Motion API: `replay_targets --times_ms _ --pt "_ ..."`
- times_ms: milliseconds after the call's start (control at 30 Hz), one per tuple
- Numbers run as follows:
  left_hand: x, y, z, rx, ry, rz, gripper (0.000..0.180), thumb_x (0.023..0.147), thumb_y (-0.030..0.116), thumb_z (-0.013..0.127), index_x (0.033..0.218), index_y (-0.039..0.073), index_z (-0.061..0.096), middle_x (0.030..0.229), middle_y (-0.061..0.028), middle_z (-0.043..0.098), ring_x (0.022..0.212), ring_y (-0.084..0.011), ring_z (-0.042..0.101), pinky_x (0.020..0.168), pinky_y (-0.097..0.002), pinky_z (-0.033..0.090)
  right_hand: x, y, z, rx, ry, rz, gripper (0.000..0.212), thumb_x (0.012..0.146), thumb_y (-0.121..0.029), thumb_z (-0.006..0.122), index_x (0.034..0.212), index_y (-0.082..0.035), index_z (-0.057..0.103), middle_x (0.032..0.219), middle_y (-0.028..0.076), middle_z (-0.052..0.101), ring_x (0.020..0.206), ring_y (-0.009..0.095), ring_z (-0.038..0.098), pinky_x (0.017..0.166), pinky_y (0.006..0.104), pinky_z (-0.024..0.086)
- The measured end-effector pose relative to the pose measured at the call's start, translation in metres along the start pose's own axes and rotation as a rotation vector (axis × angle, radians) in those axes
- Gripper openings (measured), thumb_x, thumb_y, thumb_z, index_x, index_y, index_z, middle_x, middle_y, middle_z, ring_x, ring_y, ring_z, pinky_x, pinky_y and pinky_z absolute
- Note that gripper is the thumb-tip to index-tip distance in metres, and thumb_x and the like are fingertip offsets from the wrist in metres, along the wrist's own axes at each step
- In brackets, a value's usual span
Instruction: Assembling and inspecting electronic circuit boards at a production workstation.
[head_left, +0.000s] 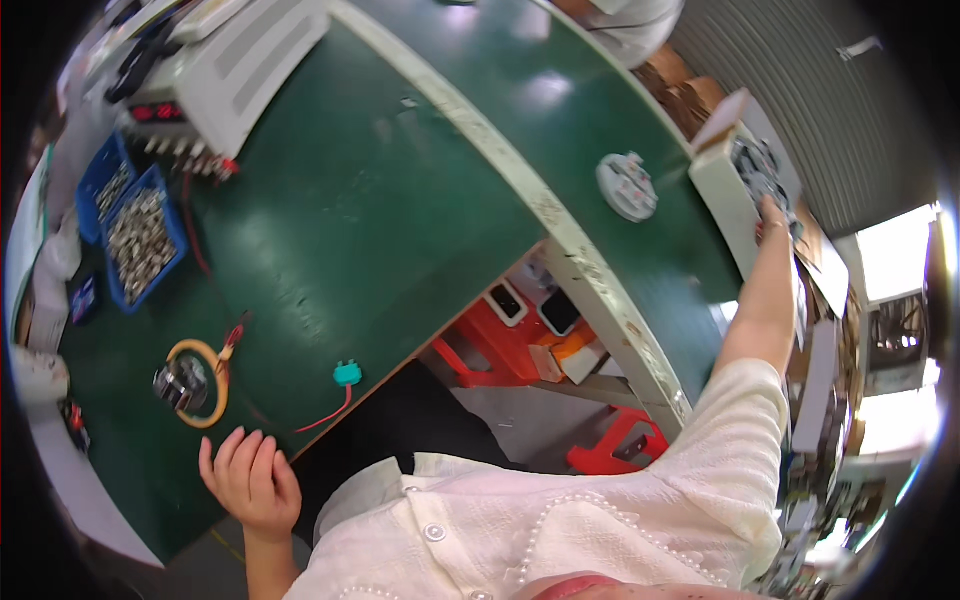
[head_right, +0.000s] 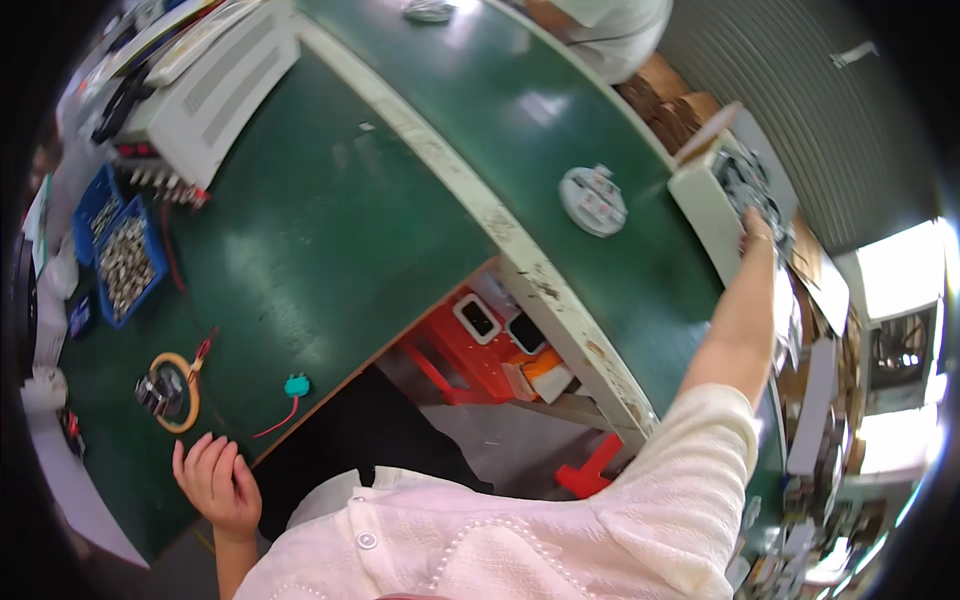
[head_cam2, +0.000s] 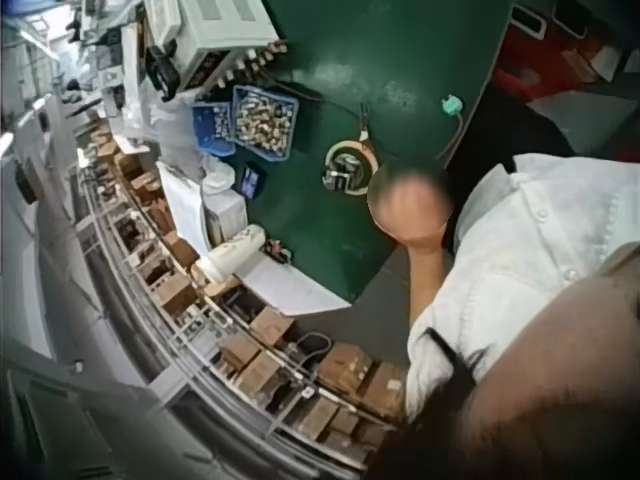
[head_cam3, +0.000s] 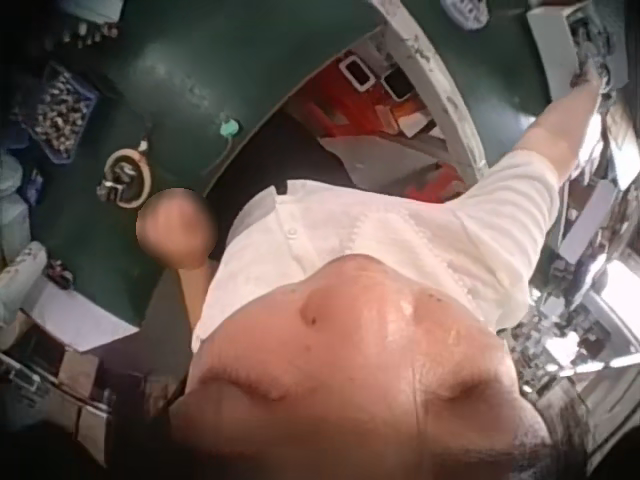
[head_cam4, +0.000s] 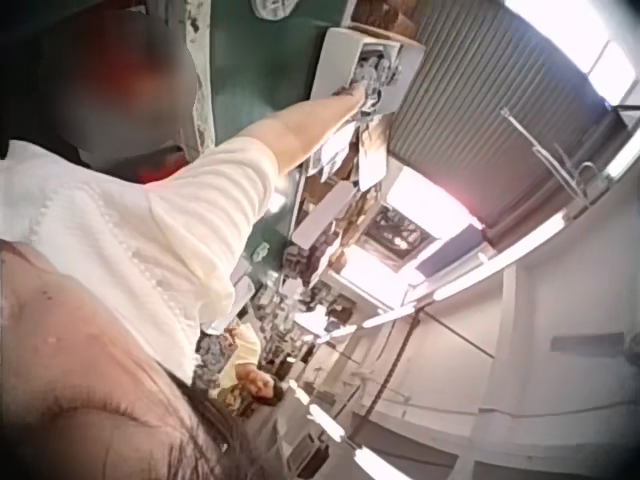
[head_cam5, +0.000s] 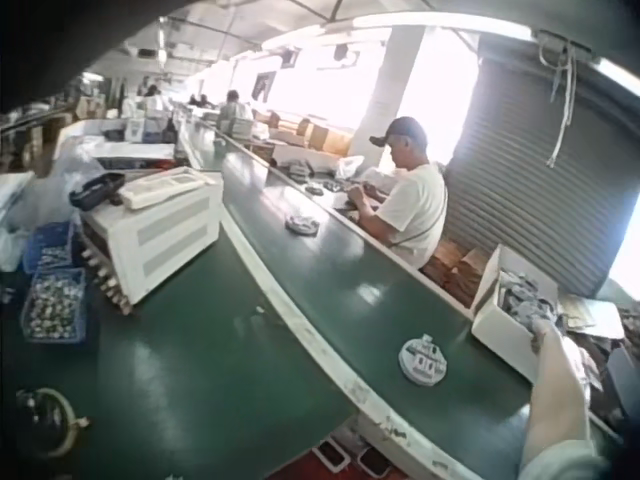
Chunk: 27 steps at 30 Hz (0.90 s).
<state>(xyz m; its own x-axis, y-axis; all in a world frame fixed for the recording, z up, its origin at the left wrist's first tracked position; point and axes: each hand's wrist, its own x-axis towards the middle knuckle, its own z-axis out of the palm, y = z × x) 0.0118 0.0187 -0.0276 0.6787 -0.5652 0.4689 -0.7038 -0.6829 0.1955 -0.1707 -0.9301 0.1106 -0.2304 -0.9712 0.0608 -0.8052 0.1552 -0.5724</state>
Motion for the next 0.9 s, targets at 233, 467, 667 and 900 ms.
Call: replay_targets --times_ms 233,467,667,900 --pt "-0.001 0.000 0.003 0.013 0.045 -0.037 0.020 0.083 0.010 0.073 0.104 0.009 0.071 0.109 -0.0072 0.069 0.105 -0.0291 0.066 0.108 -0.0582 0.042 0.035 -0.003 -0.023 0.196 -0.212 0.232 0.039 0.079 -0.064 0.078 0.067 -0.031 0.060 0.054 -0.009 0.047 0.037 0.005 0.042 0.033 0.0195 0.036" --pt "-0.002 -0.001 0.004 0.017 0.080 -0.029 0.021 0.081 0.012 0.075 0.102 0.011 0.071 0.108 -0.0056 0.069 0.103 -0.0272 0.066 0.107 -0.0555 0.043 0.044 -0.002 -0.006 0.388 -0.234 0.161 0.029 0.087 -0.059 0.074 0.081 -0.032 0.066 0.055 -0.013 0.051 0.041 0.004 0.048 0.034 0.0161 0.036" --pt "-0.002 -0.003 0.005 0.014 0.095 -0.028 0.020 0.081 0.012 0.075 0.101 0.012 0.071 0.107 -0.0051 0.069 0.103 -0.0269 0.067 0.107 -0.0547 0.044 0.112 0.016 -0.017 0.437 -0.321 0.164 0.028 0.093 -0.052 0.073 0.081 -0.028 0.064 0.062 -0.013 0.057 0.043 0.001 0.049 0.034 0.0155 0.036" --pt "0.001 -0.001 0.004 0.047 0.097 -0.024 0.019 0.081 0.013 0.076 0.100 0.012 0.071 0.106 -0.0046 0.070 0.102 -0.0262 0.067 0.106 -0.0545 0.045 0.122 0.018 0.016 0.722 -0.378 0.167 0.029 0.094 -0.048 0.073 0.084 -0.023 0.063 0.064 -0.011 0.054 0.045 0.001 0.047 0.035 0.0158 0.036"
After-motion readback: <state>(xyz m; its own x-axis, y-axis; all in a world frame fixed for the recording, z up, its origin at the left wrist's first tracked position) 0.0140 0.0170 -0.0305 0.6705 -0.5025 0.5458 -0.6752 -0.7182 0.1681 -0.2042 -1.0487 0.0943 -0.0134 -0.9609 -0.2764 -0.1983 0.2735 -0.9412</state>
